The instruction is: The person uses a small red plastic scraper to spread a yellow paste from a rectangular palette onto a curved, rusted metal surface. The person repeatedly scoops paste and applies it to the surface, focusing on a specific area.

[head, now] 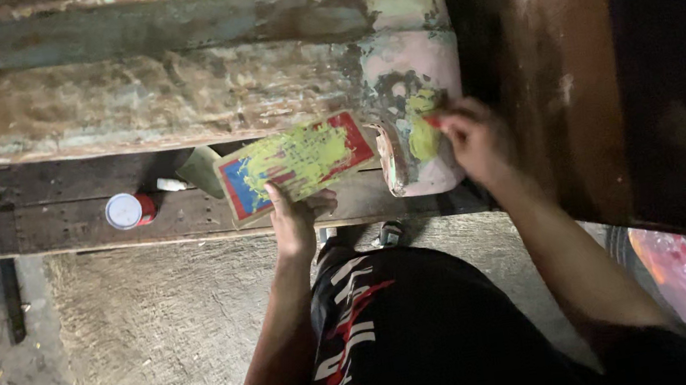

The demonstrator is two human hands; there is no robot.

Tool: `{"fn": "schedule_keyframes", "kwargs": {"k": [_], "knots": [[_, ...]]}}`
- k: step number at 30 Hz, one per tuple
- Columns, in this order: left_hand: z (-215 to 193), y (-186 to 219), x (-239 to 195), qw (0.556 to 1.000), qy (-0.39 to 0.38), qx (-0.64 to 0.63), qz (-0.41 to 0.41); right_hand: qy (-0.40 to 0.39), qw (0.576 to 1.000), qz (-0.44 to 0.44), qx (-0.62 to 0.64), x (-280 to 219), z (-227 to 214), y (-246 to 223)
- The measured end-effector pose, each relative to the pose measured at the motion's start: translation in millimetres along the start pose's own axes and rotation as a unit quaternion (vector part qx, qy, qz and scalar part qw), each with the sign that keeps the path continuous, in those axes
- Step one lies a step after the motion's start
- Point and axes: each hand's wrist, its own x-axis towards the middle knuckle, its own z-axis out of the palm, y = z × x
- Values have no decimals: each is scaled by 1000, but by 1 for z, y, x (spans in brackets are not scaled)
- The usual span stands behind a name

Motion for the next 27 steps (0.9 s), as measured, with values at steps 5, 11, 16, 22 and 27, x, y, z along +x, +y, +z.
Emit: {"fn": "schedule_keyframes", "kwargs": {"k": [5,11,16,22,27], "knots": [[1,11,26,997,-68,-36,19,-65,998,6,-16,-35,-11,-22],[-17,17,61,993,-116,4,7,35,993,116,3,-23,-22,-30],[-27,21,91,983,-184,5,-15,72,992,90,-44,-4,-7,-41],[-37,17,101,985,-158,20,-61,41,990,129,-49,-26,-4,-58],[-38,3,106,983,-147,-46,-100,131,976,148,-91,-11,7,-50]]}}
